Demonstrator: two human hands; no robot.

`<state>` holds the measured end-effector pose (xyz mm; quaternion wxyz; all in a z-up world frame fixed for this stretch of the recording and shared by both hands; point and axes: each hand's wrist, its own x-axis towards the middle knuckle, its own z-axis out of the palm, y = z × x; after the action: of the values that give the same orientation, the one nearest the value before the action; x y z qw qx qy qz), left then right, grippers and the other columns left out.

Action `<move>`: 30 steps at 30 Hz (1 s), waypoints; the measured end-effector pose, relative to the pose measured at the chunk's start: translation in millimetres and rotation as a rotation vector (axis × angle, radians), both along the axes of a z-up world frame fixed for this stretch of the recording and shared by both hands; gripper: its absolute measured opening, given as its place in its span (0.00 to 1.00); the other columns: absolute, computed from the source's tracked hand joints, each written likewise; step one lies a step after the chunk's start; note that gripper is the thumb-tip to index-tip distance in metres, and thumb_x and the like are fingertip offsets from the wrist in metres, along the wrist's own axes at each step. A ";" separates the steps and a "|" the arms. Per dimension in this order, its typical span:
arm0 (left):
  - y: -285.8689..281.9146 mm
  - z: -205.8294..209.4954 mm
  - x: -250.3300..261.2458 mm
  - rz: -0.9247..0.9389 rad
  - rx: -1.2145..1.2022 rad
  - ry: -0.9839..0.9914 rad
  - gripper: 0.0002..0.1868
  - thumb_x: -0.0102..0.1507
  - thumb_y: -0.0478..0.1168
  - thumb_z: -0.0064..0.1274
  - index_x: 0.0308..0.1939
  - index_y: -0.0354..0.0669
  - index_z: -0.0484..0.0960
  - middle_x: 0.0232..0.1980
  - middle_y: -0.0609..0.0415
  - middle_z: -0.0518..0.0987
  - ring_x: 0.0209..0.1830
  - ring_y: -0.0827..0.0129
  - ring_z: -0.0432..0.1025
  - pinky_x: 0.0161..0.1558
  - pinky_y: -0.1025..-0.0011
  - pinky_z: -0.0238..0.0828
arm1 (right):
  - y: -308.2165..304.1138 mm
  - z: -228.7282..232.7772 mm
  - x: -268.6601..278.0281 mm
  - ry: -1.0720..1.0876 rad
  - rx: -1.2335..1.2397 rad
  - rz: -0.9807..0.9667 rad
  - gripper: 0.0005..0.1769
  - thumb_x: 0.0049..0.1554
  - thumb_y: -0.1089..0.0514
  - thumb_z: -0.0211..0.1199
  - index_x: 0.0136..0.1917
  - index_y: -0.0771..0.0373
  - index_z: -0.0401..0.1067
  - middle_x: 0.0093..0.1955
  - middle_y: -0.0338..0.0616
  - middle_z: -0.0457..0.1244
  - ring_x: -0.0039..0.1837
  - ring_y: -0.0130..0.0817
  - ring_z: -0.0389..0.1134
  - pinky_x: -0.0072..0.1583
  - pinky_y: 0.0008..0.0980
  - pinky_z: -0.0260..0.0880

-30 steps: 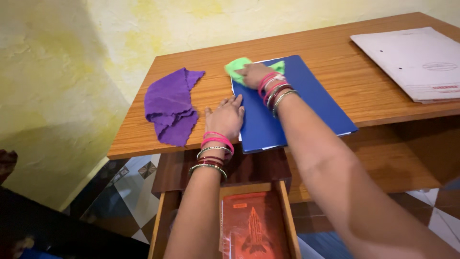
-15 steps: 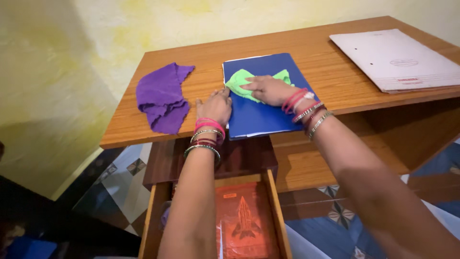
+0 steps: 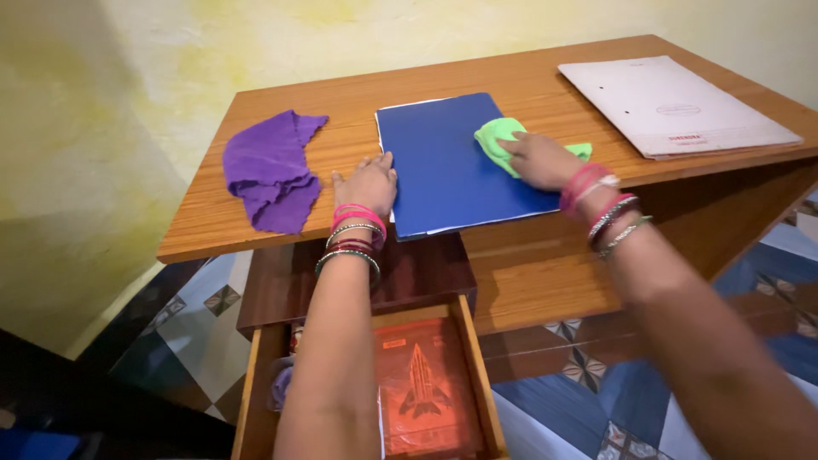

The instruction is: The person wipes the covers of three books with a green cloth, then places them into an open drawer. The person then wipes the desk surface and the drawer front with the same cloth.

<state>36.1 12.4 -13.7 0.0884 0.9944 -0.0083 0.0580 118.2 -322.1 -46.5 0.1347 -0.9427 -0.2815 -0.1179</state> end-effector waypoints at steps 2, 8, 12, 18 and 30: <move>0.0 0.9 -1.0 -0.004 -0.014 0.005 0.27 0.72 0.50 0.29 0.77 0.58 0.58 0.80 0.64 0.57 0.81 0.67 0.50 0.74 0.31 0.36 | 46.2 -6.5 13.1 -0.089 -0.204 -0.103 0.31 0.64 0.54 0.50 0.81 0.55 0.61 0.74 0.68 0.59 0.73 0.58 0.63 0.74 0.49 0.60; 1.1 2.4 0.9 -0.001 -0.012 -0.004 0.26 0.72 0.50 0.29 0.74 0.55 0.62 0.80 0.63 0.59 0.81 0.68 0.52 0.74 0.31 0.40 | 185.1 8.7 22.4 -0.016 -0.081 0.036 0.31 0.59 0.55 0.50 0.76 0.47 0.62 0.75 0.67 0.54 0.70 0.62 0.61 0.71 0.48 0.59; -1.0 5.7 -5.5 -0.004 -0.029 -0.026 0.26 0.71 0.50 0.31 0.75 0.56 0.61 0.79 0.62 0.60 0.80 0.67 0.52 0.74 0.32 0.40 | 141.9 49.8 23.8 0.148 -0.199 -0.220 0.26 0.67 0.47 0.40 0.77 0.41 0.62 0.77 0.52 0.56 0.72 0.59 0.61 0.72 0.55 0.58; -3.7 9.0 -6.5 0.002 -0.027 -0.014 0.27 0.71 0.49 0.31 0.76 0.55 0.59 0.79 0.63 0.60 0.80 0.68 0.52 0.73 0.32 0.40 | 88.5 81.0 23.0 0.260 -0.152 -0.564 0.30 0.62 0.49 0.47 0.76 0.31 0.59 0.76 0.43 0.56 0.78 0.63 0.50 0.72 0.64 0.54; -1.3 6.0 -5.0 0.022 -0.052 -0.026 0.27 0.70 0.50 0.33 0.74 0.57 0.63 0.78 0.62 0.62 0.80 0.68 0.54 0.74 0.34 0.40 | 236.3 47.6 69.0 0.209 -0.027 -0.294 0.27 0.61 0.40 0.52 0.73 0.34 0.64 0.78 0.43 0.55 0.80 0.60 0.44 0.73 0.70 0.46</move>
<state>31.1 11.1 -7.7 0.1136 0.9909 0.0027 0.0722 187.2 -85.9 1.1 0.1318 -0.9825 -0.1268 -0.0340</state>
